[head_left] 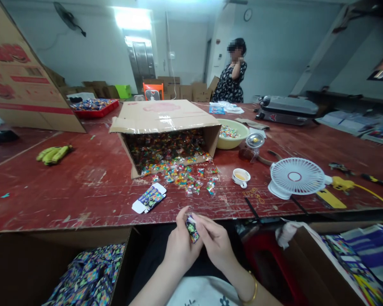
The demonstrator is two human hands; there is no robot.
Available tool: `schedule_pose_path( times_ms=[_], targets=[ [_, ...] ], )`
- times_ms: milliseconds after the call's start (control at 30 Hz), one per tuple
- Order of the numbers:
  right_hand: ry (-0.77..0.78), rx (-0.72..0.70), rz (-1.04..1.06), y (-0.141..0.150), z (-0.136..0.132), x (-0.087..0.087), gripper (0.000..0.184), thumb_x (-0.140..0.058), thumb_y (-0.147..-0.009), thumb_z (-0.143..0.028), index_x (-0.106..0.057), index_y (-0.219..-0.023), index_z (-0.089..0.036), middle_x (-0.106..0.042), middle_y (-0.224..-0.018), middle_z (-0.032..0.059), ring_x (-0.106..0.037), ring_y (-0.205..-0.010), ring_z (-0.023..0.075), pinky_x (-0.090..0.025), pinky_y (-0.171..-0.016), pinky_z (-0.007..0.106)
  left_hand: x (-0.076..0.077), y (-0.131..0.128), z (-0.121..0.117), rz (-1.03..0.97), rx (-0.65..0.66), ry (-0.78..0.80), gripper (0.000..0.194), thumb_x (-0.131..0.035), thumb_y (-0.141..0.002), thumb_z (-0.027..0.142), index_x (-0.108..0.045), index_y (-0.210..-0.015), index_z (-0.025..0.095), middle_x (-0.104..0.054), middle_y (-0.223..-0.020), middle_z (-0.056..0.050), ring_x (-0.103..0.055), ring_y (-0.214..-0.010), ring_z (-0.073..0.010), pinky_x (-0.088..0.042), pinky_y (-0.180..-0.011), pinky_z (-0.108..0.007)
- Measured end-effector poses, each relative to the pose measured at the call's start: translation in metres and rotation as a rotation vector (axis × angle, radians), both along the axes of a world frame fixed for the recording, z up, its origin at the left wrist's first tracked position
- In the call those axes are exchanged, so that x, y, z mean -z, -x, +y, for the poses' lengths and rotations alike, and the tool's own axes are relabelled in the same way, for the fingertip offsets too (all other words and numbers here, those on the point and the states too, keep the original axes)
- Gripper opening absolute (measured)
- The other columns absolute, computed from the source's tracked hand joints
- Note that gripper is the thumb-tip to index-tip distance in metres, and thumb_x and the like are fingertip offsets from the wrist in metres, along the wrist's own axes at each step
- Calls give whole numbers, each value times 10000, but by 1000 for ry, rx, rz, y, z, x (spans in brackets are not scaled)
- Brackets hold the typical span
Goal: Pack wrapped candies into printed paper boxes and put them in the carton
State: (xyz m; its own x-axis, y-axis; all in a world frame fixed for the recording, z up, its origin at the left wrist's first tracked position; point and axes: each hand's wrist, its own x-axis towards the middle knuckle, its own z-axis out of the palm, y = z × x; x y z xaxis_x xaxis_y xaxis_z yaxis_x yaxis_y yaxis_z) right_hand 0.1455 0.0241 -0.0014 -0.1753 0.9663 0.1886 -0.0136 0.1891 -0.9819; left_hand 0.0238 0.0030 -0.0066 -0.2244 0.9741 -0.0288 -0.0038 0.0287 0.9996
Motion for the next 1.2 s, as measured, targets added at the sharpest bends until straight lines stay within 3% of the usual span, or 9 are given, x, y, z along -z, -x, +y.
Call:
schedule_pose_path(
  times_ms=[200,400,533,633,700,800,867,1033,1200],
  targets=[
    [351,47,276,1,6,5,230,-698,-725,-356,-727,-882,-190,-747,-880,74,-689,-836,263,-556,-793,421,8,2,0,61,-3,20,623,-757,-559,96,-570,-1139,227,-659,-1031,-72,-629,-906,-242,-430,-812,-245],
    [-72,-6,-52,5,-1,7,235,-533,-864,-311,-706,-1005,-238,-695,-1078,74,-629,-1022,255,-487,-938,444,2,3,-3,98,0,1,603,-738,-561,115,-566,-1124,243,-658,-955,-65,-637,-823,-248,-440,-790,-273],
    [-199,-126,-167,12,-5,16,351,-544,-858,-280,-570,-1207,-257,-607,-1224,86,-579,-1085,238,-486,-932,425,-6,62,-19,595,49,88,369,-654,-685,274,-576,-1045,279,-660,-964,-68,-648,-746,-261,-449,-719,-320],
    [-147,-56,-189,15,1,29,368,-539,-856,-289,-531,-1221,-239,-622,-1160,106,-614,-962,218,-528,-817,382,-2,133,-40,964,12,396,497,-614,-693,373,-514,-1151,208,-612,-1119,-173,-642,-865,-371,-444,-788,-452],
    [-105,-41,-218,17,4,39,262,-530,-857,-302,-609,-1090,-213,-627,-1104,112,-621,-908,217,-534,-765,366,4,167,-45,1155,-75,504,778,-682,-602,456,-437,-1237,80,-482,-1262,-298,-519,-1087,-474,-381,-888,-542],
    [-56,-102,-256,22,3,48,209,-537,-847,-315,-652,-971,-192,-612,-1089,118,-624,-892,221,-537,-734,355,10,176,-24,1271,-171,230,846,-631,-664,517,-344,-1312,54,-294,-1427,-280,-199,-1352,-400,-193,-1066,-515],
    [-40,-157,-273,25,-2,51,193,-546,-840,-312,-658,-945,-194,-610,-1091,114,-627,-884,220,-536,-736,355,12,161,6,1189,-156,41,664,-530,-779,487,-363,-1308,123,-323,-1436,-200,-226,-1361,-298,-186,-1093,-397],
    [-10,-204,-311,19,-9,54,181,-544,-840,-313,-666,-920,-206,-609,-1099,110,-637,-845,212,-530,-736,355,22,130,77,1120,-114,106,616,-702,-639,468,-508,-1150,184,-558,-1149,-159,-474,-1119,-338,-332,-963,-414],
    [80,-192,-312,10,-6,55,231,-550,-826,-375,-671,-894,-191,-602,-1093,119,-637,-793,208,-521,-697,352,29,138,97,1100,-111,205,634,-773,-501,477,-541,-986,141,-580,-997,-155,-520,-1001,-351,-390,-857,-407]
  ],
)
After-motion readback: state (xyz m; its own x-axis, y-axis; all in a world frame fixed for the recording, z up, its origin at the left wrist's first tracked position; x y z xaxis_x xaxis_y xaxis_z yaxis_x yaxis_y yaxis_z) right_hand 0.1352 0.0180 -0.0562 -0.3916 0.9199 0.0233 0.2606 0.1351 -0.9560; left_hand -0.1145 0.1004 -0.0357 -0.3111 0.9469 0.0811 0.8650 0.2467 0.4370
